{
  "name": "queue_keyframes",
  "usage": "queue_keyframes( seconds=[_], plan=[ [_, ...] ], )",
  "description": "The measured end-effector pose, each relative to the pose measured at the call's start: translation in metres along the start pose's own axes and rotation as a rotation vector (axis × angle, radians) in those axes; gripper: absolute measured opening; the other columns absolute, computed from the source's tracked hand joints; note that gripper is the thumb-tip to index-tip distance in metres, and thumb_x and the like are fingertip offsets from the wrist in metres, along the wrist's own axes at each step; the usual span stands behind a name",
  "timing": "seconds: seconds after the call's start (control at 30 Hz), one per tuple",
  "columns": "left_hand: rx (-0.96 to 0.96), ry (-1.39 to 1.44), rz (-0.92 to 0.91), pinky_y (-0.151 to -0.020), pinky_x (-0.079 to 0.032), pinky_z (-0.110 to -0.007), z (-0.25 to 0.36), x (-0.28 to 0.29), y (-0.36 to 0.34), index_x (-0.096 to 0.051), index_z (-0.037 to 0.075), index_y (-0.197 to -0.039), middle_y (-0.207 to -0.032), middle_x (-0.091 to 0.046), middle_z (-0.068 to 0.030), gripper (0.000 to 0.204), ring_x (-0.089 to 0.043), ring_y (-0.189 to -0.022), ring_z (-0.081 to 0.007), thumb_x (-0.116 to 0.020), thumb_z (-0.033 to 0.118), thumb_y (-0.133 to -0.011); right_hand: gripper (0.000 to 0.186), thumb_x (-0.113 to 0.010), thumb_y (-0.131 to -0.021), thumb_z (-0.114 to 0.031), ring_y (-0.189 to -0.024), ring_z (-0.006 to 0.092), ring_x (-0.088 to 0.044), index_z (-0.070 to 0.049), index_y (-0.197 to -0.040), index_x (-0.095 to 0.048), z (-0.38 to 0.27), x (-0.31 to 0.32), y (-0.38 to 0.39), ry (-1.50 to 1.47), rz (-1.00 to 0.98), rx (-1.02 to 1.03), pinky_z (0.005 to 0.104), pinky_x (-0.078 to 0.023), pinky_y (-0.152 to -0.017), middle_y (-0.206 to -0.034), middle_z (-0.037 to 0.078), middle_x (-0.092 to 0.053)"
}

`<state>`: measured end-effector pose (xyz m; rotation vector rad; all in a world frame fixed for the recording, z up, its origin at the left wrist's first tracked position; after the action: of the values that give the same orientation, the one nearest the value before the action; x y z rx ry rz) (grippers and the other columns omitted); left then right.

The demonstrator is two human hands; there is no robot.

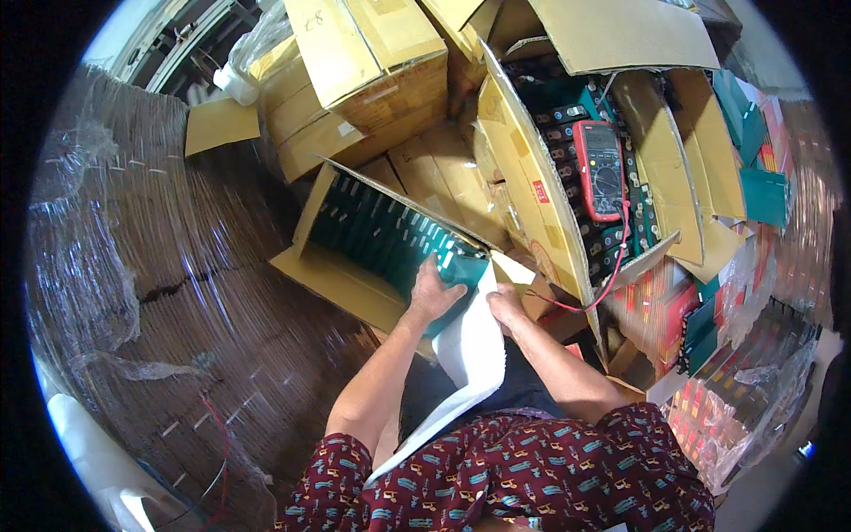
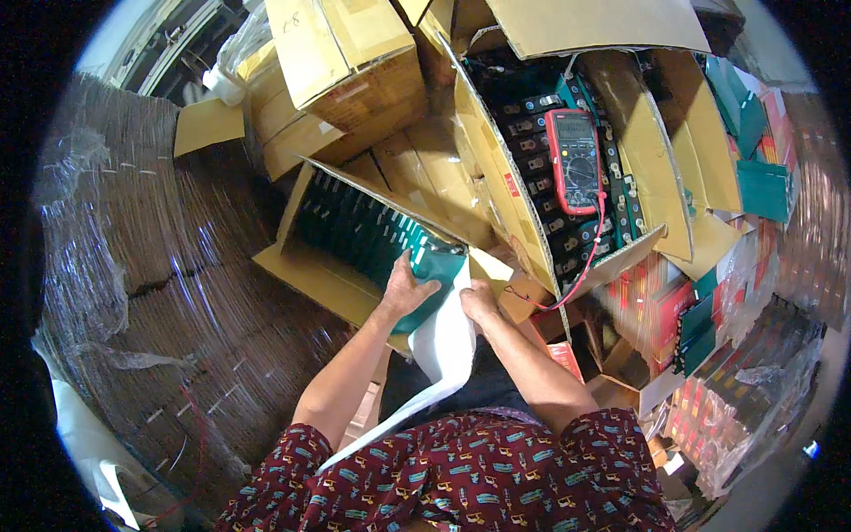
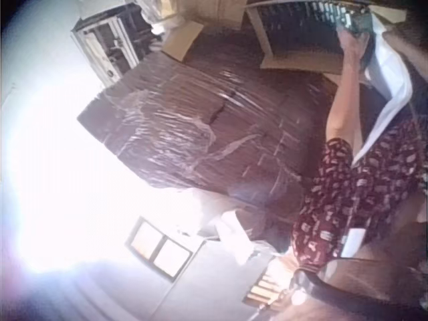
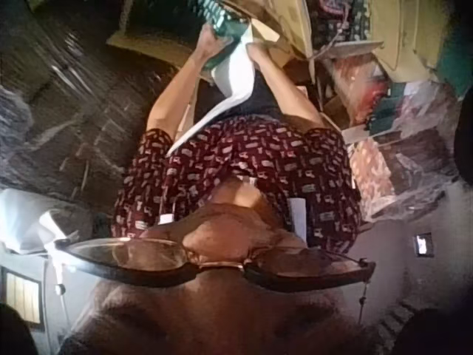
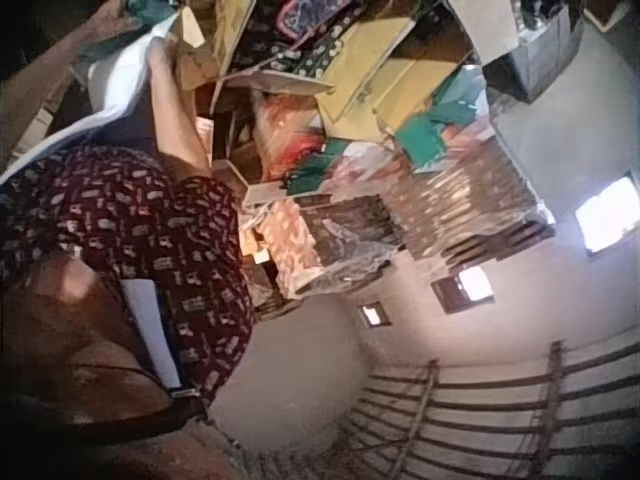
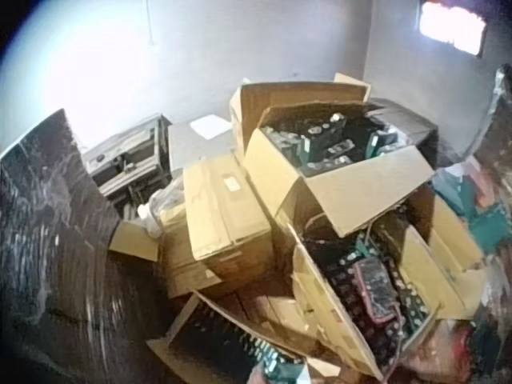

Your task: The person tests small green electronic modules using a multimeter. They pick up modules from a cardboard box, connect the multimeter probes to the terminals, and then place the modules back into the box or onto a nearby pile.

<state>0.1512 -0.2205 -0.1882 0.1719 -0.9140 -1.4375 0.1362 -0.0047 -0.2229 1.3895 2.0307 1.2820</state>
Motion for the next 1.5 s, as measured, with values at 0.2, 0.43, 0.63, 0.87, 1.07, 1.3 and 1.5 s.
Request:
queue_keyframes(
  seconds=[0.2, 0.43, 0.63, 0.87, 1.07, 1.3, 1.5],
  plan=[
    [0.061, -0.206, -0.105, -0.11, -0.05, -0.045, 0.024, 0.02, 0.001, -0.049, -0.007, -0.142, -0.139, -0.057, -0.0274, 0.093, -0.059, -0.129, -0.0409, -0.092, 0.038, -0.073, 0.011, -0.055, -0.09, -0.004, -0.06, 0.0192, -0.059, 0.001, -0.088, -0.065, 0.008, 0.002, -0.007, 0.109, 0.022, 0.025, 0.039, -0.05, -0.054, -0.075, 0.007, -0.062],
    [0.169, -0.184, -0.135, -0.101, -0.055, -0.047, 0.029, 0.013, 0.005, -0.051, -0.007, -0.131, -0.119, -0.069, -0.0282, 0.085, -0.067, -0.116, -0.0414, -0.091, 0.041, -0.073, 0.013, -0.057, -0.084, -0.001, -0.062, 0.0198, -0.061, 0.001, -0.091, -0.067, -0.03, 0.005, 0.01, 0.079, -0.066, -0.039, 0.0394, -0.05, -0.056, -0.076, 0.006, -0.064],
    [0.111, -0.208, -0.126, -0.094, -0.057, -0.047, 0.029, 0.045, 0.032, -0.049, -0.007, -0.129, -0.11, -0.069, -0.0285, 0.083, -0.069, -0.109, -0.0408, -0.091, 0.037, -0.074, 0.025, -0.057, -0.083, 0.0, -0.079, 0.0277, -0.07, 0.004, -0.102, -0.072, -0.022, 0.023, -0.008, 0.127, -0.112, -0.031, 0.0417, -0.055, -0.071, -0.089, 0.015, -0.073],
    [0.101, 0.203, 0.089, -0.097, -0.058, -0.044, -0.011, 0.074, 0.084, -0.045, -0.006, -0.14, -0.119, -0.069, -0.0232, 0.086, -0.07, -0.108, -0.0318, -0.093, 0.026, -0.075, 0.046, -0.055, -0.081, 0.002, -0.118, 0.0386, -0.069, 0.005, -0.125, -0.066, -0.061, 0.02, -0.013, 0.886, -0.035, 0.19, 0.045, -0.052, -0.104, -0.119, 0.03, -0.071],
    [0.036, 0.75, 0.26, -0.096, -0.058, -0.039, 0.006, 0.114, 0.115, -0.049, -0.002, -0.136, -0.121, -0.068, -0.0153, 0.074, -0.068, -0.11, -0.0219, -0.09, 0.009, -0.075, 0.074, -0.065, -0.079, 0.0, -0.131, 0.0399, -0.059, -0.002, -0.152, -0.05, -0.148, -0.042, 0.041, 0.835, -0.13, 0.72, 0.0449, -0.048, -0.112, -0.142, 0.029, -0.059],
    [-0.246, 0.695, 0.288, -0.1, -0.056, -0.039, -0.006, 0.151, 0.082, -0.045, -0.001, -0.137, -0.125, -0.066, -0.015, 0.077, -0.066, -0.115, -0.0216, -0.09, 0.008, -0.076, 0.063, -0.073, -0.072, 0.002, -0.102, 0.023, -0.064, -0.004, -0.132, -0.056, -0.216, -0.104, 0.012, 0.272, -0.683, 0.279, 0.0358, -0.054, -0.09, -0.112, 0.007, -0.07],
    [-0.318, 0.41, 0.225, -0.1, -0.056, -0.038, -0.022, 0.16, 0.022, -0.048, 0.01, -0.138, -0.122, -0.066, -0.0082, 0.081, -0.065, -0.115, -0.0218, -0.088, -0.01, -0.071, 0.05, -0.078, -0.082, -0.006, -0.114, 0.032, -0.065, -0.004, -0.125, -0.053, -0.215, -0.118, -0.002, 0.324, -0.171, 1.003, 0.0422, -0.051, -0.101, -0.117, 0.016, -0.065]
  ],
)
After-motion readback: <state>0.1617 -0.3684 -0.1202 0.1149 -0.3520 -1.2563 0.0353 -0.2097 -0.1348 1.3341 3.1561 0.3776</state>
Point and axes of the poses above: each hand's wrist, its own y-axis away from the middle knuckle, its own x-axis out of the back of the hand, z = x × y, the point moved 6 cm from there along -y, towards the middle knuckle
